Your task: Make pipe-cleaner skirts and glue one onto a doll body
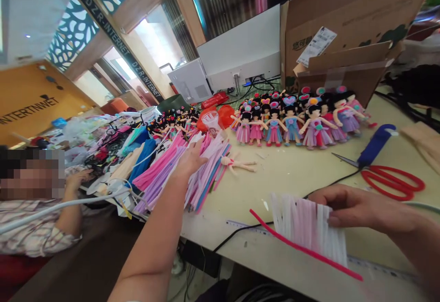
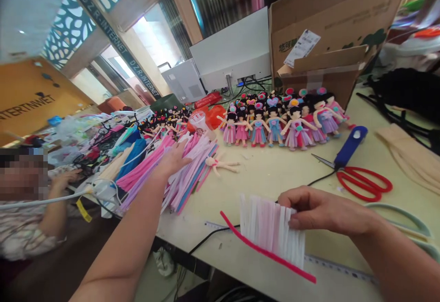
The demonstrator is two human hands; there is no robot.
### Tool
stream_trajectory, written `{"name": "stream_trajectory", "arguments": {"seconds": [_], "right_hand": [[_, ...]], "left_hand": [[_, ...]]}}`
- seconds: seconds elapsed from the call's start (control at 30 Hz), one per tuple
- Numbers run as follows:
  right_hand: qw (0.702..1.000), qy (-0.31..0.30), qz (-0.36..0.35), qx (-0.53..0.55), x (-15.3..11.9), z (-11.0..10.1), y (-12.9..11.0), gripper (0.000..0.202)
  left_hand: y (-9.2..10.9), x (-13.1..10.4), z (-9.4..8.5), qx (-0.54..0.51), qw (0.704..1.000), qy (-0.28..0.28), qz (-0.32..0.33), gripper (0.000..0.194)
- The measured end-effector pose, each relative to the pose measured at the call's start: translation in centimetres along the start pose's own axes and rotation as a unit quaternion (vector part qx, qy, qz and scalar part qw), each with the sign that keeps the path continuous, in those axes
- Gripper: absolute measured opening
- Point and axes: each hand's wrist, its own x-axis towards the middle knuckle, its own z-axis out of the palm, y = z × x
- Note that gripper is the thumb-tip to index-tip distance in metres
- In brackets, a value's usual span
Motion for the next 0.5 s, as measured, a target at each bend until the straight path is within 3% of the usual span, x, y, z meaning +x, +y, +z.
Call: {"name": "stream_trajectory", "arguments": {"seconds": [0.17, 0.37, 0.5], "right_hand": [[0.998, -0.007, 0.019, 0.054, 0.2, 0.0, 0.3, 0.036], [0.998, -0.002, 0.030, 0.056, 0.3, 0.0, 0.4, 0.036], [0.998, 0.000, 0.030, 0.047, 0.4, -0.1, 0.5, 0.035]], "left_hand": [[0.9, -1.6, 2.1, 0.077, 0.993, 0.000, 0.094, 0.054], [0.9, -2.1, 0.7, 0.126, 0.991, 0.046, 0.015, 0.046], [0.6, -2.6, -0.4, 0.123, 0.992, -0.008, -0.013, 0.043]]}}
